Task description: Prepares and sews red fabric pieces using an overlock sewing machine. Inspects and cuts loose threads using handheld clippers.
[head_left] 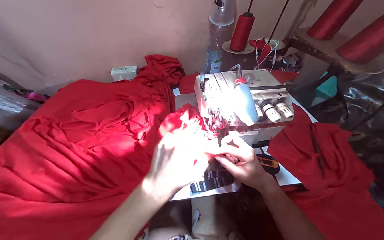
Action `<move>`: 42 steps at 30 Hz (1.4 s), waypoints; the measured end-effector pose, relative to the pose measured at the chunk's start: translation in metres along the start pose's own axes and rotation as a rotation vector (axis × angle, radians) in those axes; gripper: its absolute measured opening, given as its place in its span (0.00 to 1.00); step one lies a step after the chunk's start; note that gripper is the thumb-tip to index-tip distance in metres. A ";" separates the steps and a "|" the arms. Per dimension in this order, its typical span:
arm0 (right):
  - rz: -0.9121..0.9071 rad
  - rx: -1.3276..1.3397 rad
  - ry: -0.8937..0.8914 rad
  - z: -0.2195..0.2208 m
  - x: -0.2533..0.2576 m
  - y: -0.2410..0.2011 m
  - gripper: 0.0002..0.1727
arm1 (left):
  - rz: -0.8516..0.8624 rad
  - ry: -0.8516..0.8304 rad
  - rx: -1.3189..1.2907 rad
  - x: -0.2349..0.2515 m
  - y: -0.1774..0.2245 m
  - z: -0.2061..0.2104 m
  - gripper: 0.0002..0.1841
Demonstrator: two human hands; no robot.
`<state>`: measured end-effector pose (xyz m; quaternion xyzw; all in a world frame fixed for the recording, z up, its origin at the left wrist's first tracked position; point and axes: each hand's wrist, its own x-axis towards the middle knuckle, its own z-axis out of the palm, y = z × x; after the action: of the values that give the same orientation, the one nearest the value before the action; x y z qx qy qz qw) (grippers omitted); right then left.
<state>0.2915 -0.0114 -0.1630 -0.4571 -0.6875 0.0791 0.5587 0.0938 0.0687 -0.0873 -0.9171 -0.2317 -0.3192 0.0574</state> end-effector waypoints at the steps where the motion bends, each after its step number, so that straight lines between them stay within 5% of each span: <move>1: 0.004 -0.010 0.008 0.001 0.001 0.001 0.09 | -0.015 -0.037 0.033 0.001 -0.006 -0.009 0.26; 6: -0.014 0.004 0.047 0.003 -0.004 -0.002 0.08 | 0.012 -0.098 -0.078 -0.020 0.054 -0.025 0.18; 13: -0.054 0.064 0.054 0.005 -0.014 -0.001 0.06 | 0.091 0.174 0.065 -0.042 0.076 0.030 0.13; 19: -0.018 0.069 0.046 0.003 0.002 0.002 0.06 | -0.033 0.084 -0.028 -0.011 0.036 0.017 0.13; 23: 0.050 0.063 0.007 0.001 0.015 0.005 0.08 | -0.076 -0.304 0.052 0.036 -0.056 -0.017 0.08; 27: 0.042 0.022 0.028 0.003 0.022 0.005 0.09 | -0.027 -0.286 0.018 0.054 -0.121 -0.057 0.04; 31: 0.056 0.007 0.056 0.007 0.018 0.005 0.09 | -0.003 -0.286 0.037 0.055 -0.113 -0.081 0.13; 37: 0.060 -0.042 0.082 0.008 0.019 0.002 0.10 | -0.057 -0.537 -0.011 0.048 -0.108 -0.023 0.11; 41: 0.063 -0.040 0.099 0.009 0.019 0.001 0.10 | -0.017 -0.318 -0.331 0.051 -0.106 -0.079 0.14; 42: 0.068 -0.045 0.106 0.011 0.019 0.000 0.10 | 0.002 -0.388 -0.474 0.052 -0.096 -0.105 0.17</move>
<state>0.2836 0.0066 -0.1538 -0.4965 -0.6425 0.0582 0.5808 0.0266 0.1474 0.0228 -0.9491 -0.1564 -0.1831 -0.2031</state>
